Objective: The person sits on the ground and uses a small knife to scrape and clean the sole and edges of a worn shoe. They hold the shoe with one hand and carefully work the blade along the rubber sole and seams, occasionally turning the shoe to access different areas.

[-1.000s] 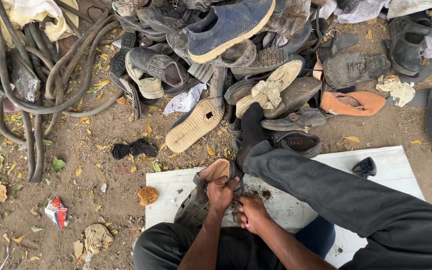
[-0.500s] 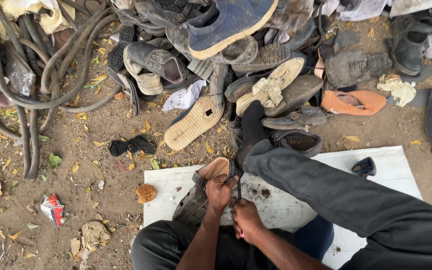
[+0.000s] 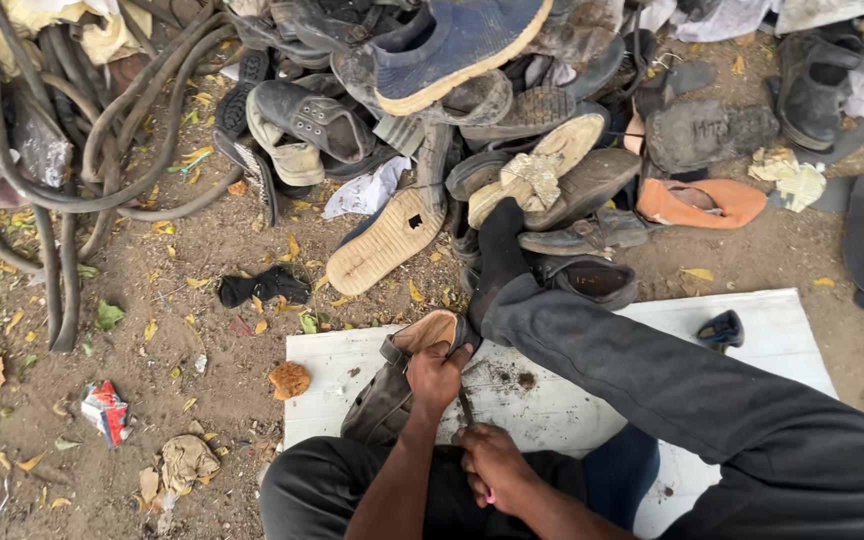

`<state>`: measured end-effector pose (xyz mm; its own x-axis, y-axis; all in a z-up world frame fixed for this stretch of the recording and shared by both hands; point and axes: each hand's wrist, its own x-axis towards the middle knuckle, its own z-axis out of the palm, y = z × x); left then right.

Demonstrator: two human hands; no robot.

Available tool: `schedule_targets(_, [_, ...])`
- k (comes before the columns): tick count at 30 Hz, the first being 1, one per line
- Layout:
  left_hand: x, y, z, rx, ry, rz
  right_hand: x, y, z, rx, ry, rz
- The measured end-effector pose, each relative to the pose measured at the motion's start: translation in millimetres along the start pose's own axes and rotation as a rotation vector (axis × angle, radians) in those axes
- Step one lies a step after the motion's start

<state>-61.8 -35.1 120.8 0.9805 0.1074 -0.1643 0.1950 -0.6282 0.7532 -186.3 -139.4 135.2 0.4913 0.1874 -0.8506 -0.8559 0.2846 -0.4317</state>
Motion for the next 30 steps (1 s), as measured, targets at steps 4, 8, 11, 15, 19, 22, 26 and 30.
schedule_targets(4, [11.6, 20.5, 31.8, 0.268, 0.221, 0.046, 0.6, -23.3, -29.7, 0.016, 0.115, -0.073])
schedule_targets(8, [43.2, 43.3, 59.4, 0.145, 0.315, -0.219, 0.0, -42.2, -44.4, 0.041, 0.144, -0.116])
schedule_targets(11, [44.0, 33.8, 66.0, 0.028, 0.24, -0.28, -9.4, -39.7, -46.8, -0.014, 0.108, -0.116])
schedule_targets(15, [51.7, 12.9, 43.5, -0.033, 0.129, -0.117, -13.8, -48.5, -29.7, -0.042, 0.067, -0.134])
schedule_targets(19, [58.8, -7.2, 22.6, -0.382, 0.067, 0.162, -8.5, -57.0, -20.9, -0.061, 0.059, -0.1])
schedule_targets(22, [58.7, -17.8, 14.3, -1.143, -0.062, -0.254, 3.3, -55.2, -13.6, -0.106, 0.099, -0.11])
schedule_targets(26, [35.9, -16.1, 11.1, -0.779, 0.077, 0.23, 1.8, -44.7, -6.2, -0.358, 0.2, -0.389])
schedule_targets(30, [23.5, 8.1, -3.3, -0.874, 0.041, 0.266, -2.5, -75.2, -7.5, -0.623, 0.509, -0.829])
